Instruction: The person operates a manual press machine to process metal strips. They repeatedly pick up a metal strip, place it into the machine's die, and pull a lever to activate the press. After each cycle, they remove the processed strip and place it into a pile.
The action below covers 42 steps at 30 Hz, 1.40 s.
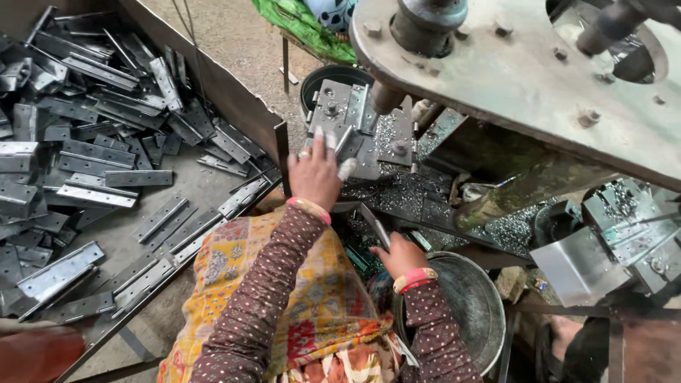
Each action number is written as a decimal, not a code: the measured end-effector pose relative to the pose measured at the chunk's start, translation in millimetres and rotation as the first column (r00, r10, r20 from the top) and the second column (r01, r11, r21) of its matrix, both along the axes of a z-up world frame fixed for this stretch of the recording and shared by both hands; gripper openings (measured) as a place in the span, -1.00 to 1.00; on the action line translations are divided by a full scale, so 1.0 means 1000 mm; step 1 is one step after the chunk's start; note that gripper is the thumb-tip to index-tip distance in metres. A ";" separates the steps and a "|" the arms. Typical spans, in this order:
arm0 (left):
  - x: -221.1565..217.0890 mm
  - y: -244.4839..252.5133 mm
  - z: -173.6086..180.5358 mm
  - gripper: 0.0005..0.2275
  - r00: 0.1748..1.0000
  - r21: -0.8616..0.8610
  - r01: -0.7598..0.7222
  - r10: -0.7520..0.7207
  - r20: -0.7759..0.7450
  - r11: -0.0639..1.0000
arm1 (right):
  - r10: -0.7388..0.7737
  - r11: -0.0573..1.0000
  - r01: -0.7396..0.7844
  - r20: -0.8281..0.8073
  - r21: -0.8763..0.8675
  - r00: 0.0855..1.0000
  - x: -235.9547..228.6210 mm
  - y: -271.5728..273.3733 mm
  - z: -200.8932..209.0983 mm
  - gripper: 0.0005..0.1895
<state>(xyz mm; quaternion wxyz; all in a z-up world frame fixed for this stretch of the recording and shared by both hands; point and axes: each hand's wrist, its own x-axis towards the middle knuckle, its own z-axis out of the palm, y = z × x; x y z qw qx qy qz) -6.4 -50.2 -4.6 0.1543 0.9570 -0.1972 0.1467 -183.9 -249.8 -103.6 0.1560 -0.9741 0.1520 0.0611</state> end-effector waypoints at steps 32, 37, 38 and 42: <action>0.024 -0.059 -0.036 -0.73 0.990 0.181 0.130 -0.116 -0.085 0.975 | -0.038 0.997 0.026 -0.184 -0.070 0.982 0.023 -0.009 0.016 -0.39; 0.032 -0.059 -0.034 -0.71 0.991 0.082 0.127 -0.124 -0.044 0.988 | -0.147 0.989 0.148 -0.023 0.008 0.989 -0.028 0.016 -0.057 -0.51; 0.027 -0.055 -0.036 -0.71 0.989 0.051 0.134 -0.131 -0.064 0.990 | -0.130 0.989 0.133 -0.038 0.069 0.991 -0.029 0.015 -0.059 -0.50; 0.019 -0.051 -0.037 -0.71 0.987 0.085 0.157 -0.153 -0.053 0.984 | -0.063 0.995 0.075 -0.185 0.060 0.981 -0.009 0.003 -0.024 -0.41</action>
